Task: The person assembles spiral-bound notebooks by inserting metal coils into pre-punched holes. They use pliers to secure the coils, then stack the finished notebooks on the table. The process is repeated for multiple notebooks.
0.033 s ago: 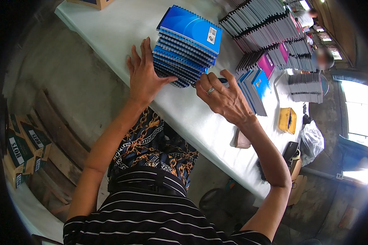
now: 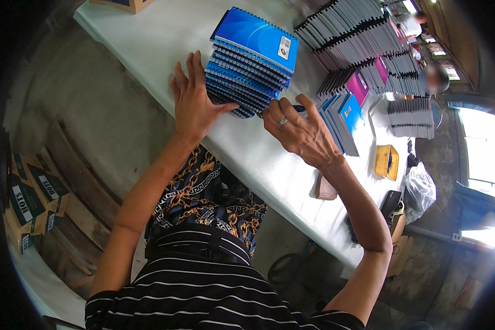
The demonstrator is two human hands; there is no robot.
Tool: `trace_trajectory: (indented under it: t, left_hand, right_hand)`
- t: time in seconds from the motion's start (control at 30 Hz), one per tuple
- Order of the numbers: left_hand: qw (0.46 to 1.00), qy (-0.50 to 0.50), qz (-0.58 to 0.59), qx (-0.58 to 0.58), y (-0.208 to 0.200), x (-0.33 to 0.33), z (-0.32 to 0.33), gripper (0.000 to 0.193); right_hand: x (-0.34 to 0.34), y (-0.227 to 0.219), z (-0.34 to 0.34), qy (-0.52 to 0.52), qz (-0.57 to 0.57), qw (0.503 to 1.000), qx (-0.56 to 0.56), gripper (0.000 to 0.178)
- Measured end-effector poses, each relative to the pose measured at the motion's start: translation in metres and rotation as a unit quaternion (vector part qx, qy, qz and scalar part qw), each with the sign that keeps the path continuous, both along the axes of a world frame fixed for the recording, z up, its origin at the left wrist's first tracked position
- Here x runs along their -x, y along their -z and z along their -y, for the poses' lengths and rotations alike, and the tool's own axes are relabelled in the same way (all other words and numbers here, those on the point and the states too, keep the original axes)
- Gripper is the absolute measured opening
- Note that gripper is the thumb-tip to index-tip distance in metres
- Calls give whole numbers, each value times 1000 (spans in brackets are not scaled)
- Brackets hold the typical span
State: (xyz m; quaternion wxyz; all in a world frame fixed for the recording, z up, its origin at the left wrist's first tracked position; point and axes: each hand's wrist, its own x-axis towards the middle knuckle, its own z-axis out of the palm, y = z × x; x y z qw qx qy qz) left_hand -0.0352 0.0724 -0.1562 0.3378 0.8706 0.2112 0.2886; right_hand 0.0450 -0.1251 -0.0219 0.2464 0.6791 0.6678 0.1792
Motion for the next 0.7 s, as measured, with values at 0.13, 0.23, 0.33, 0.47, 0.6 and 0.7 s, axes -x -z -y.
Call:
trace_trajectory:
  t: [0.13, 0.23, 0.33, 0.47, 0.6, 0.7]
  left_hand:
    - [999, -14, 29, -24, 3, 3, 10, 128]
    - [998, -16, 66, 9, -6, 6, 22, 125]
    - [998, -31, 60, 16, 3, 1, 25, 124]
    - [998, -21, 36, 46, -3, 4, 27, 124]
    - [998, -23, 33, 51, -3, 3, 28, 124]
    - [998, -24, 35, 54, -3, 3, 27, 124]
  right_hand:
    - [0, 5, 3, -16, 6, 1000, -11, 40]
    - [-1, 6, 2, -29, 19, 999, -8, 38]
    - [-5, 4, -2, -43, 24, 999, -10, 38]
    - [-2, 4, -5, -36, 15, 999, -13, 36]
    - [6, 3, -12, -26, 25, 999, -10, 27]
    - [23, -6, -30, 3, 30, 999, 25, 19]
